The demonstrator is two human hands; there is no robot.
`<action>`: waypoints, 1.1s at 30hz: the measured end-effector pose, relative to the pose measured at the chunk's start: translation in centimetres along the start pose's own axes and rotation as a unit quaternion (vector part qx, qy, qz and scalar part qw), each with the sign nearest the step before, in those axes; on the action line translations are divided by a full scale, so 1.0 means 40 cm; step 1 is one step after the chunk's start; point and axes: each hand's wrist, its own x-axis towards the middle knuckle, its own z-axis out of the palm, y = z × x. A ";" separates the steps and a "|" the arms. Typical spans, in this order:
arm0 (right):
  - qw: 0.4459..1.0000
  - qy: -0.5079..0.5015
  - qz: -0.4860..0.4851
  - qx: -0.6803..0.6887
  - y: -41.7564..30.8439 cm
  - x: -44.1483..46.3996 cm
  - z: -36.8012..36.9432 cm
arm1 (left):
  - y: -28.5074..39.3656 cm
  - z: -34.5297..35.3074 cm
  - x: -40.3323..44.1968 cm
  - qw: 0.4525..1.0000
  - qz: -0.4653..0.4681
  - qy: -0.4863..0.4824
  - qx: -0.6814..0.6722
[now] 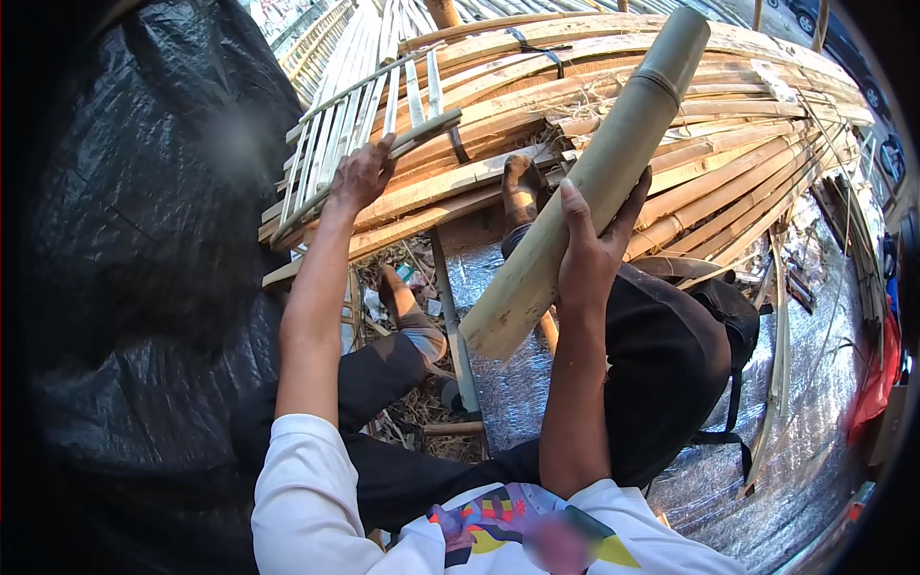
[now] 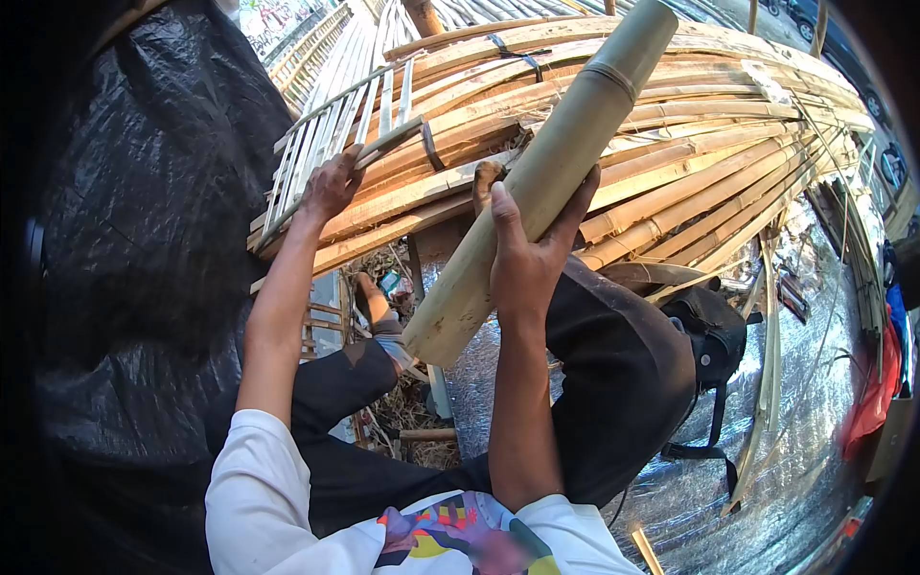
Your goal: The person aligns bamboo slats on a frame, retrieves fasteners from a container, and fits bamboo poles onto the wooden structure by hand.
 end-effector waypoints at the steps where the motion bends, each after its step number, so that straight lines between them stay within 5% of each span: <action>1: 1.000 -0.006 0.002 0.004 -0.001 0.000 -0.003 | -0.023 -0.040 0.006 0.999 0.023 0.027 0.001; 5: 1.000 0.010 0.007 0.011 -0.006 -0.004 -0.008 | -0.114 -0.195 0.040 0.992 0.097 0.076 0.013; 13: 1.000 -0.003 -0.013 -0.006 0.018 -0.001 -0.030 | -0.112 -0.354 0.036 0.997 -0.059 -0.038 0.032; 19: 0.999 -0.022 0.000 -0.023 0.017 -0.014 -0.011 | -0.131 -0.415 0.021 0.997 0.021 -0.040 0.058; 21: 0.999 -0.030 0.006 -0.024 0.028 -0.022 -0.007 | -0.117 -0.427 0.030 0.990 0.003 -0.118 0.074; 29: 0.996 -0.052 0.007 -0.067 0.070 -0.033 0.014 | -0.101 -0.341 -0.023 0.997 0.078 -0.009 0.016; 33: 0.993 -0.090 0.018 -0.069 0.132 -0.024 0.004 | 0.003 -0.299 -0.076 0.994 0.073 -0.059 -0.063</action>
